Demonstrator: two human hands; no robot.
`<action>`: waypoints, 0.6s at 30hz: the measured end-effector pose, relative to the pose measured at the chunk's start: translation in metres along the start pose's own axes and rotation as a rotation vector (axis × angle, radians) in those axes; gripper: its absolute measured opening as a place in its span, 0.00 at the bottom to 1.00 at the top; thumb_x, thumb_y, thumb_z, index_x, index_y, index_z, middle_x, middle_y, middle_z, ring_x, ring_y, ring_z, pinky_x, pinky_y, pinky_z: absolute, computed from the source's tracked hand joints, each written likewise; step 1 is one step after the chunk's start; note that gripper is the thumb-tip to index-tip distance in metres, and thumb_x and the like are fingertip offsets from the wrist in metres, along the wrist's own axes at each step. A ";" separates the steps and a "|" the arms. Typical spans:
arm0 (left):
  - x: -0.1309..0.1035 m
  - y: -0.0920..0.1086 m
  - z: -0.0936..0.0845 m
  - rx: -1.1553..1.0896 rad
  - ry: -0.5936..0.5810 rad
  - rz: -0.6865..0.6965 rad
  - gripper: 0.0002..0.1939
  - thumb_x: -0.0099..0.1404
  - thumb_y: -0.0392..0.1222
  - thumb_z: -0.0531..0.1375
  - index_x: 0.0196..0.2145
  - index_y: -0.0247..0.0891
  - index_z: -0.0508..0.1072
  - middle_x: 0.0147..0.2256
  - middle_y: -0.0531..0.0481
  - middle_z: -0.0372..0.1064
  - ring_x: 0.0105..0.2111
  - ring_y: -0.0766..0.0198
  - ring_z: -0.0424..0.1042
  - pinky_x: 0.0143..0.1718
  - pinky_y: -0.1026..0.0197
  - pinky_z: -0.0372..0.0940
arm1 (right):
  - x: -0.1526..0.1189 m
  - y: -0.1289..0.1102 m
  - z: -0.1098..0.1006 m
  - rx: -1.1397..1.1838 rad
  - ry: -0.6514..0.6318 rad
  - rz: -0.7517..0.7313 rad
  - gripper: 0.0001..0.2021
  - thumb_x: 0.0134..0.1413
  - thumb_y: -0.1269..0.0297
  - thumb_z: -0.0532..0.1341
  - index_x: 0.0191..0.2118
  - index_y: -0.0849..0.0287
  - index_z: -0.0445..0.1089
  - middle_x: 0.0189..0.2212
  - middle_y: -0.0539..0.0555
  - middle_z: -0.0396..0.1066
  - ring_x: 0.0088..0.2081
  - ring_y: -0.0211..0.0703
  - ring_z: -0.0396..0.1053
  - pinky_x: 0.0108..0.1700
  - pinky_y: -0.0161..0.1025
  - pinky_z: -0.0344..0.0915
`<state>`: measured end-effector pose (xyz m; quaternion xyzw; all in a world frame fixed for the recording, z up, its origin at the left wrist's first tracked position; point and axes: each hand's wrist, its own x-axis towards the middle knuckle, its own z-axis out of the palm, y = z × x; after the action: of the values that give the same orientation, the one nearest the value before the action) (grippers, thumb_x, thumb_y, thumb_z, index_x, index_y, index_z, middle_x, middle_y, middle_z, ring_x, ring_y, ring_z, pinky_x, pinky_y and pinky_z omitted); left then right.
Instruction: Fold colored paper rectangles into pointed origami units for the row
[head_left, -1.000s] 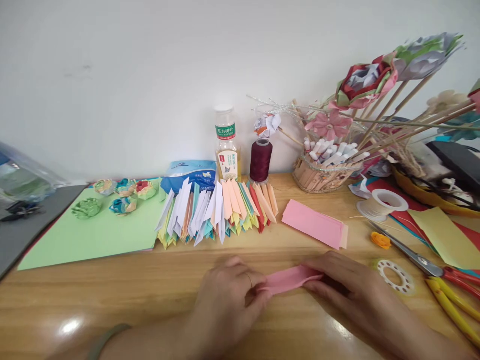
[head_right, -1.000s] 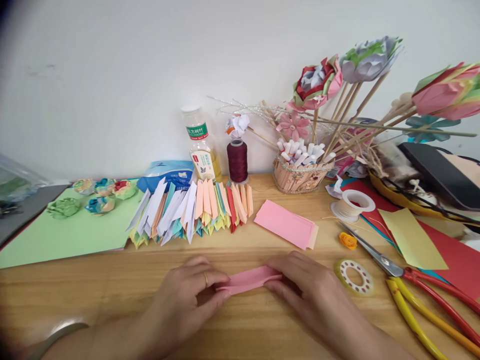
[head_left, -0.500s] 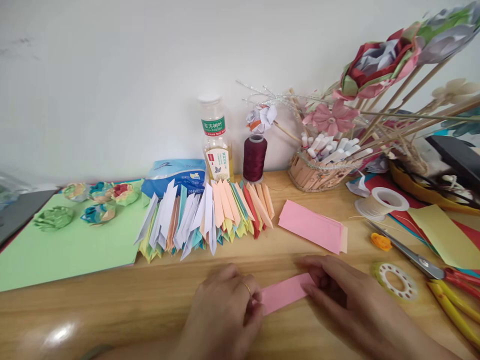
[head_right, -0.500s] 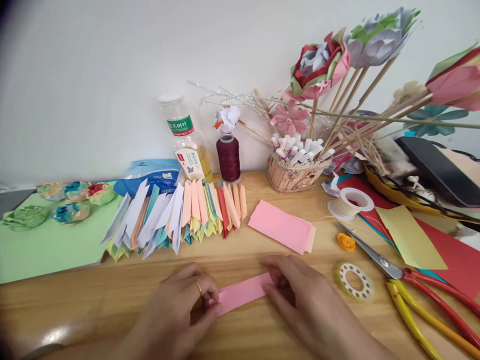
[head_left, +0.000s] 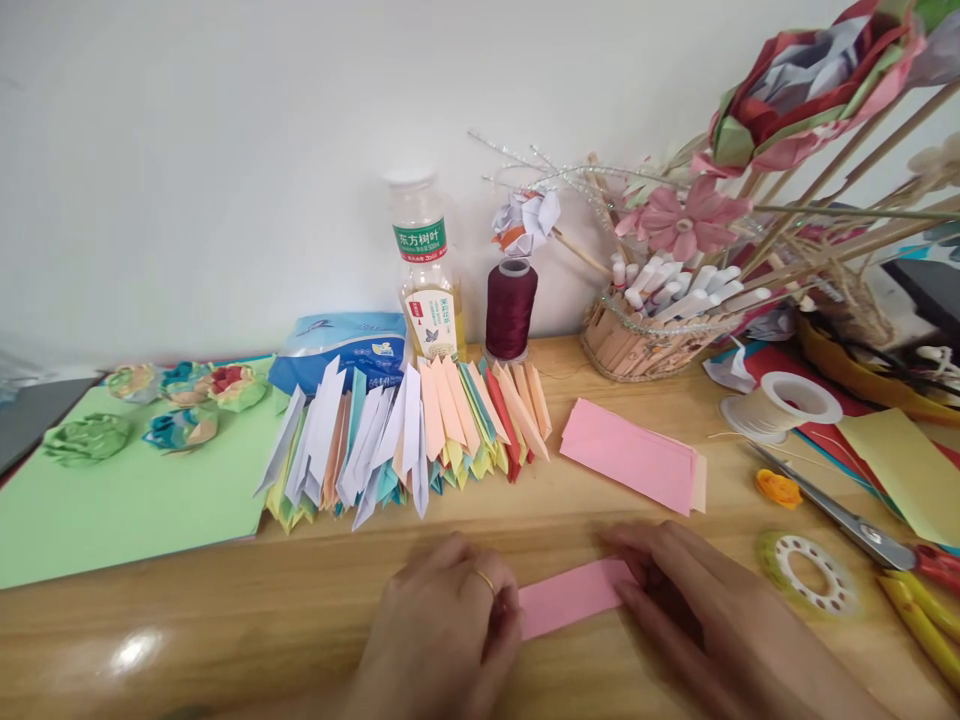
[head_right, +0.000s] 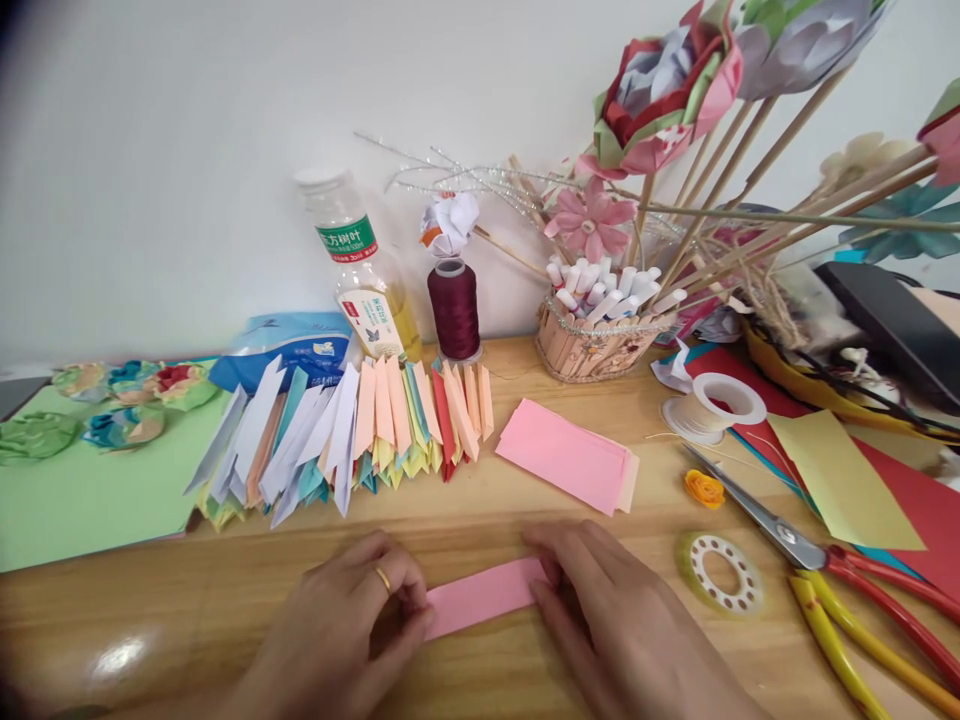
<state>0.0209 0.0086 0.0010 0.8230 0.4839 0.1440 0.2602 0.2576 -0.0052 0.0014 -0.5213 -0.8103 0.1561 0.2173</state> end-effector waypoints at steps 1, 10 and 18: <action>0.000 0.000 0.001 0.008 -0.008 0.003 0.05 0.58 0.34 0.54 0.28 0.40 0.68 0.27 0.53 0.68 0.27 0.63 0.68 0.27 0.64 0.59 | 0.000 0.000 0.000 -0.003 -0.006 0.005 0.10 0.59 0.68 0.53 0.46 0.53 0.62 0.36 0.52 0.73 0.37 0.41 0.73 0.36 0.35 0.70; 0.002 0.001 0.000 0.047 0.047 0.173 0.06 0.56 0.30 0.53 0.27 0.39 0.66 0.25 0.54 0.69 0.29 0.63 0.67 0.26 0.65 0.58 | 0.000 0.001 0.000 -0.034 -0.014 -0.009 0.11 0.59 0.67 0.53 0.48 0.52 0.60 0.38 0.52 0.72 0.39 0.41 0.72 0.38 0.36 0.71; 0.003 0.003 -0.002 0.019 0.086 0.168 0.07 0.58 0.31 0.52 0.26 0.39 0.66 0.23 0.54 0.68 0.27 0.63 0.66 0.24 0.65 0.56 | 0.004 -0.003 -0.002 -0.041 0.035 -0.047 0.11 0.58 0.68 0.51 0.46 0.54 0.62 0.37 0.55 0.73 0.37 0.43 0.73 0.36 0.37 0.72</action>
<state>0.0240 0.0108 0.0042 0.8562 0.4253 0.1958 0.2182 0.2551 -0.0022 0.0053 -0.5091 -0.8216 0.1250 0.2242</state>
